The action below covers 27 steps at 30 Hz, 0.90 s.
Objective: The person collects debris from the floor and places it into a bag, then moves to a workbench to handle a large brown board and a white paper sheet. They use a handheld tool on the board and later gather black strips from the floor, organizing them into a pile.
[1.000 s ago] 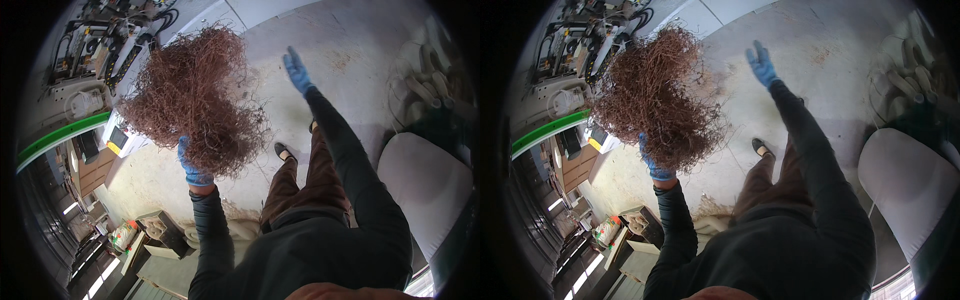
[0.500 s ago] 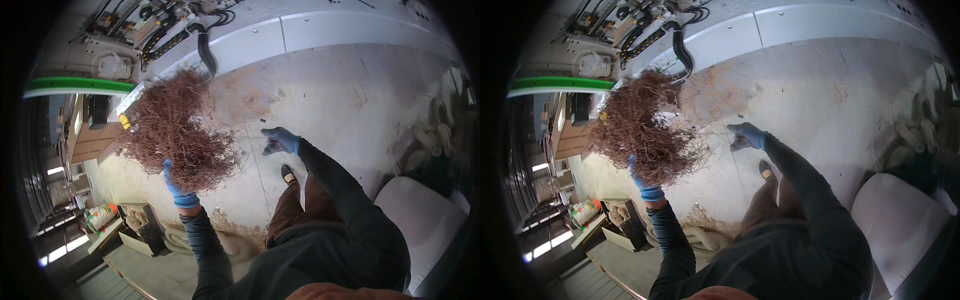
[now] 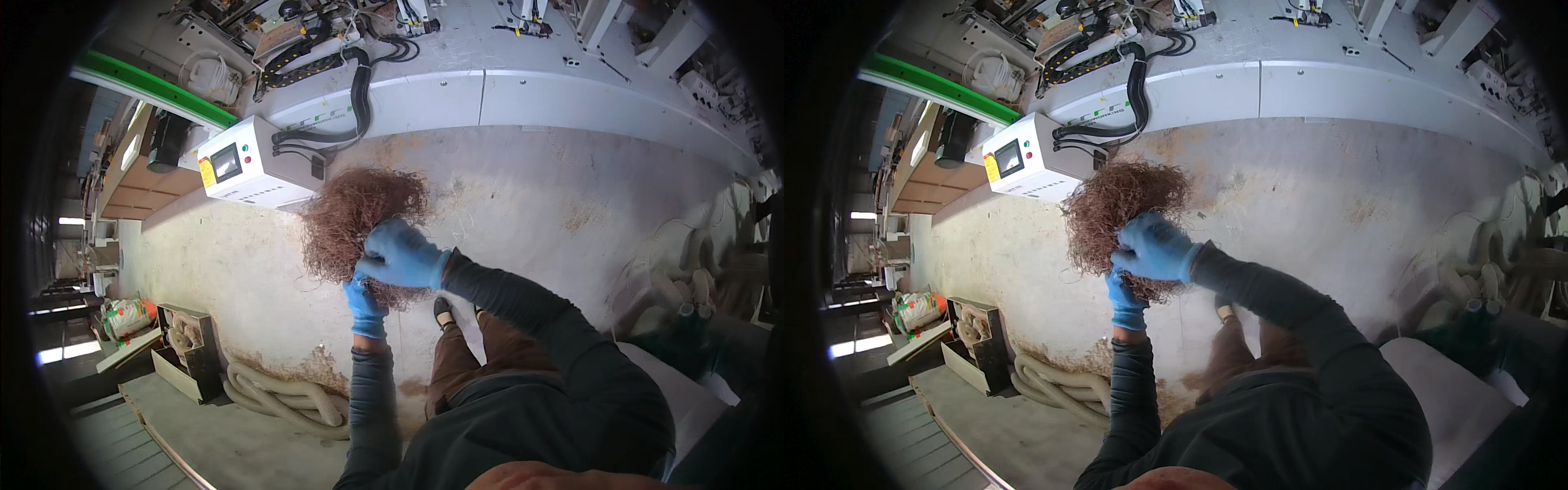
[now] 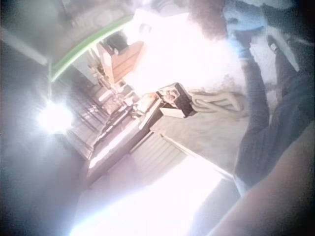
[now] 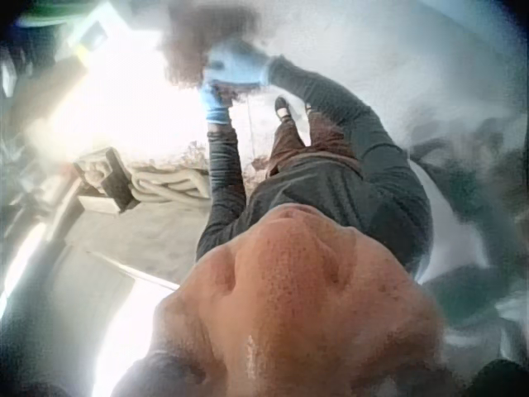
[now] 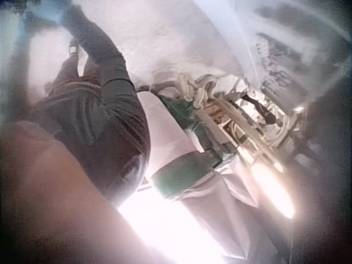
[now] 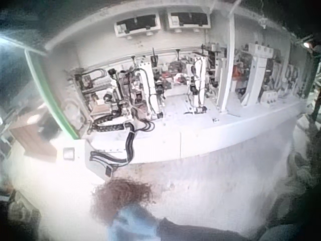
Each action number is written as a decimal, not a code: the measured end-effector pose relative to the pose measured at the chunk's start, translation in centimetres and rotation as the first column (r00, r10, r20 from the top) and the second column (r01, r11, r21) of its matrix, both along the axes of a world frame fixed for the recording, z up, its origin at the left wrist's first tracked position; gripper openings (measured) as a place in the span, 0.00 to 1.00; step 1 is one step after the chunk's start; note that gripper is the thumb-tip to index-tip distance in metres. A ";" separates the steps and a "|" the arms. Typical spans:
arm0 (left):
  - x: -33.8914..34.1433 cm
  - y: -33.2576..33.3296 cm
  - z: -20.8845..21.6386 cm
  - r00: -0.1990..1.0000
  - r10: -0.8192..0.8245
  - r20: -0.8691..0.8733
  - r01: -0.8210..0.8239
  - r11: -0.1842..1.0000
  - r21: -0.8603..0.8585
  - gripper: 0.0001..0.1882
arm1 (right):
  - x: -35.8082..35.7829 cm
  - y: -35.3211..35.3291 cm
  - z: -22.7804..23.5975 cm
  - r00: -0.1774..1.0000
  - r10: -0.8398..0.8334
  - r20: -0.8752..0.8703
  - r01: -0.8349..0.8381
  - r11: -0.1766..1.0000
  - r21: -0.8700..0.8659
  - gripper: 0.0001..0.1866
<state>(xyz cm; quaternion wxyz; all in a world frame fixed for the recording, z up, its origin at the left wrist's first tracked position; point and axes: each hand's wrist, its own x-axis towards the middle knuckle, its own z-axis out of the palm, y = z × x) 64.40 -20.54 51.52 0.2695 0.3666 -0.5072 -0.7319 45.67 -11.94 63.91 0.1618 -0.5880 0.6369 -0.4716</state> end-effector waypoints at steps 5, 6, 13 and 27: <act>-0.2 1.0 -0.8 0.882 0.046 -0.469 0.087 0.963 0.257 0.32 | 2.4 -0.4 -0.1 0.961 0.021 -0.274 -0.035 0.998 -0.046 0.36; 0.0 1.0 -0.8 0.838 0.037 -0.545 0.132 0.955 0.267 0.32 | 2.6 -0.5 -0.3 0.960 0.134 -0.245 -0.121 0.990 0.067 0.50; 0.7 -2.8 -3.2 0.888 -0.063 -0.456 0.124 0.987 0.104 0.28 | 3.2 -5.2 -2.5 0.956 0.269 -0.115 -0.243 0.949 0.201 0.56; -4.8 -11.2 -8.2 0.925 0.242 -0.293 -0.016 0.796 0.606 0.30 | -15.3 -9.6 -8.4 0.878 -0.232 0.419 0.177 0.970 0.167 0.10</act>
